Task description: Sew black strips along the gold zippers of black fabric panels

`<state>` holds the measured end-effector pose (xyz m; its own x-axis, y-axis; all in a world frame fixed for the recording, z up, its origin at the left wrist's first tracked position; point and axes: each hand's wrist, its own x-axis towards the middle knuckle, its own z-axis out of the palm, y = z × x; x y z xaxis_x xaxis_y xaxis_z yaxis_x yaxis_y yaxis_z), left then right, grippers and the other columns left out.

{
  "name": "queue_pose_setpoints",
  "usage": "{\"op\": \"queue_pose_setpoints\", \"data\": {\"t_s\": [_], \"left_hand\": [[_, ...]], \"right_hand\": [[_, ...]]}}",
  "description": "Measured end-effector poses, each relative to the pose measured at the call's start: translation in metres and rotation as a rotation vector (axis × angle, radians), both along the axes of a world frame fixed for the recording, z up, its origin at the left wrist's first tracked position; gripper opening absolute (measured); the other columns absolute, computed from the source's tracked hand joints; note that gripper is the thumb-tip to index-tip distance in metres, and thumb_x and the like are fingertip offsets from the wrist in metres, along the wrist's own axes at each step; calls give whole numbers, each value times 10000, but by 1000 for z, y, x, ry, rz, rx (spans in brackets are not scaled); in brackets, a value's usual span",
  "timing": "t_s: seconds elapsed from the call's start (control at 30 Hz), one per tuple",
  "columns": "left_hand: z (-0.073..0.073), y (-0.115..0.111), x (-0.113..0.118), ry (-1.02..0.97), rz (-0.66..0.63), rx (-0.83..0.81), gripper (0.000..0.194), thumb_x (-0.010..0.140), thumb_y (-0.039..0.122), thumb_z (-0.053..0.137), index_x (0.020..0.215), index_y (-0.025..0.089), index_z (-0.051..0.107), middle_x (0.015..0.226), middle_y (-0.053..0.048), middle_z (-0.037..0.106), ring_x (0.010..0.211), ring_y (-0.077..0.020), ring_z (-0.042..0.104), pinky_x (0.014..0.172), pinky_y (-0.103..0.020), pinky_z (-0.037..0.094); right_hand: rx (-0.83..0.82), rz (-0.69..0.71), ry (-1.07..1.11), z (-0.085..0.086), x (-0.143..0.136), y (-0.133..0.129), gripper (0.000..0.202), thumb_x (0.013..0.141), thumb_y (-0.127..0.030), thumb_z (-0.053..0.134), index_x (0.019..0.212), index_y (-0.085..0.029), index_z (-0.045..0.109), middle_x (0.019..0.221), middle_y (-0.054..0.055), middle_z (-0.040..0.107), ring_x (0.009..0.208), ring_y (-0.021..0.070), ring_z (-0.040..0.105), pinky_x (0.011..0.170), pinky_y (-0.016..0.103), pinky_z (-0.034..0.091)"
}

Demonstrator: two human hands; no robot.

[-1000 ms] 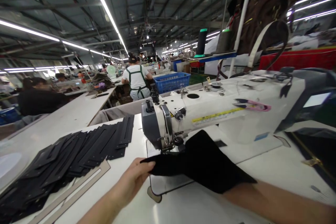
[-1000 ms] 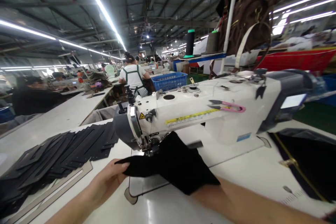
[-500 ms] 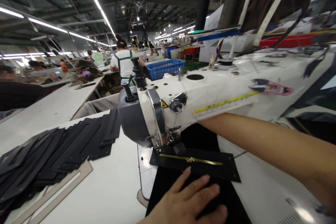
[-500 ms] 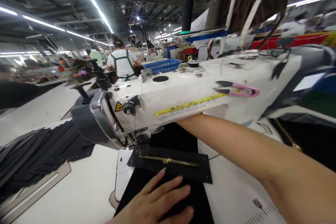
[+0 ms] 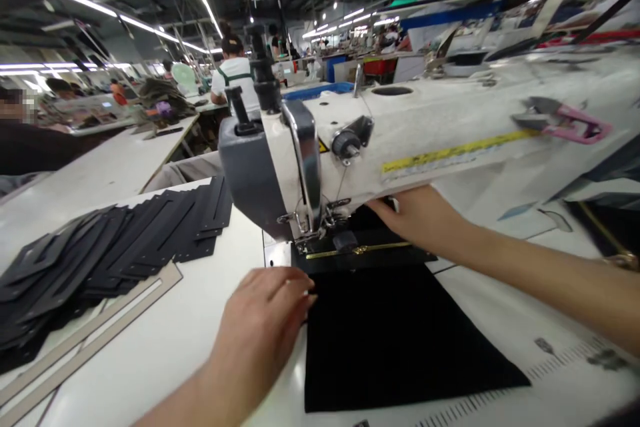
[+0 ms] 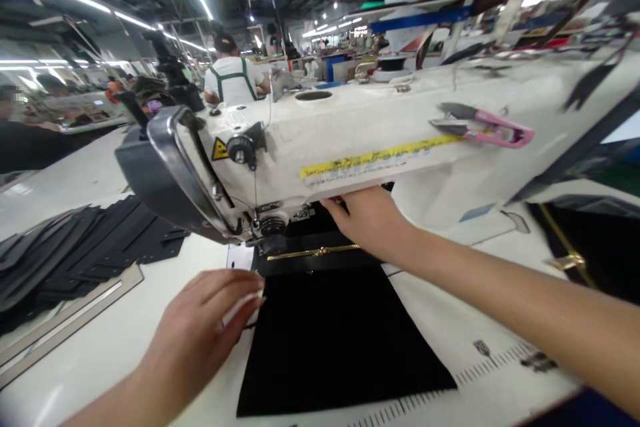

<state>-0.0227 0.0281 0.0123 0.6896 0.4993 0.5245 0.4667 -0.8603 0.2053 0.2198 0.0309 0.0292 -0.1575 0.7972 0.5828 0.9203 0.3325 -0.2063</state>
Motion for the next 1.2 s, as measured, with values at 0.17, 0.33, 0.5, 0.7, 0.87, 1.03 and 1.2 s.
{"op": "queue_pose_setpoints", "data": {"t_s": [0.17, 0.33, 0.5, 0.7, 0.87, 1.03, 1.2], "left_hand": [[-7, 32, -10, 129, -81, 141, 159, 867, 146, 446, 915, 148, 597, 927, -66, 676, 862, -198, 622, 853, -407, 430], [4, 34, -1, 92, 99, 13, 151, 826, 128, 476, 803, 172, 619, 752, -16, 684, 678, -173, 610, 697, -339, 464], [4, 32, -3, 84, 98, -32, 146, 819, 121, 490, 805, 180, 623, 754, -8, 678, 694, -168, 605, 747, -355, 432], [-10, 27, -4, 131, 20, 68, 148, 857, 151, 468, 853, 186, 612, 884, -25, 650, 815, -173, 593, 868, -402, 359], [-10, 24, -2, 170, 19, 126, 175, 877, 152, 430, 865, 175, 603, 878, -38, 626, 827, -174, 582, 880, -402, 368], [-13, 20, -4, 220, 81, 196, 196, 850, 134, 441, 948, 163, 609, 1029, -109, 611, 981, -252, 561, 878, -461, 403], [-19, 21, -4, 163, 43, 257, 198, 852, 114, 419, 928, 144, 599, 986, -101, 648, 924, -220, 606, 808, -390, 482]], "right_hand": [[-78, 292, -74, -15, -49, -65, 179, 850, -111, 443, 800, -133, 613, 819, 80, 612, 741, 198, 559, 692, 343, 447], [-278, 100, -195, -23, -81, -48, 221, 840, -173, 498, 1023, -79, 577, 844, 112, 628, 703, 233, 587, 610, 347, 453], [-302, 135, -201, -25, -82, -30, 240, 865, -189, 477, 1070, -110, 572, 856, 89, 653, 728, 227, 609, 639, 335, 447], [-246, 206, -208, -31, -80, -41, 145, 847, -164, 498, 931, -132, 613, 780, 50, 646, 633, 196, 578, 572, 320, 419], [-49, 217, -232, -27, -73, -42, 143, 851, -148, 480, 822, -158, 620, 724, 42, 616, 648, 194, 548, 607, 344, 422], [-60, 188, -218, -35, -66, -23, 275, 855, -159, 459, 1095, -67, 556, 1112, 156, 568, 1062, 267, 480, 920, 415, 383], [-141, 331, -150, -37, -59, -16, 286, 862, -162, 439, 1098, -42, 546, 1104, 163, 555, 1082, 256, 477, 966, 416, 361]]}}
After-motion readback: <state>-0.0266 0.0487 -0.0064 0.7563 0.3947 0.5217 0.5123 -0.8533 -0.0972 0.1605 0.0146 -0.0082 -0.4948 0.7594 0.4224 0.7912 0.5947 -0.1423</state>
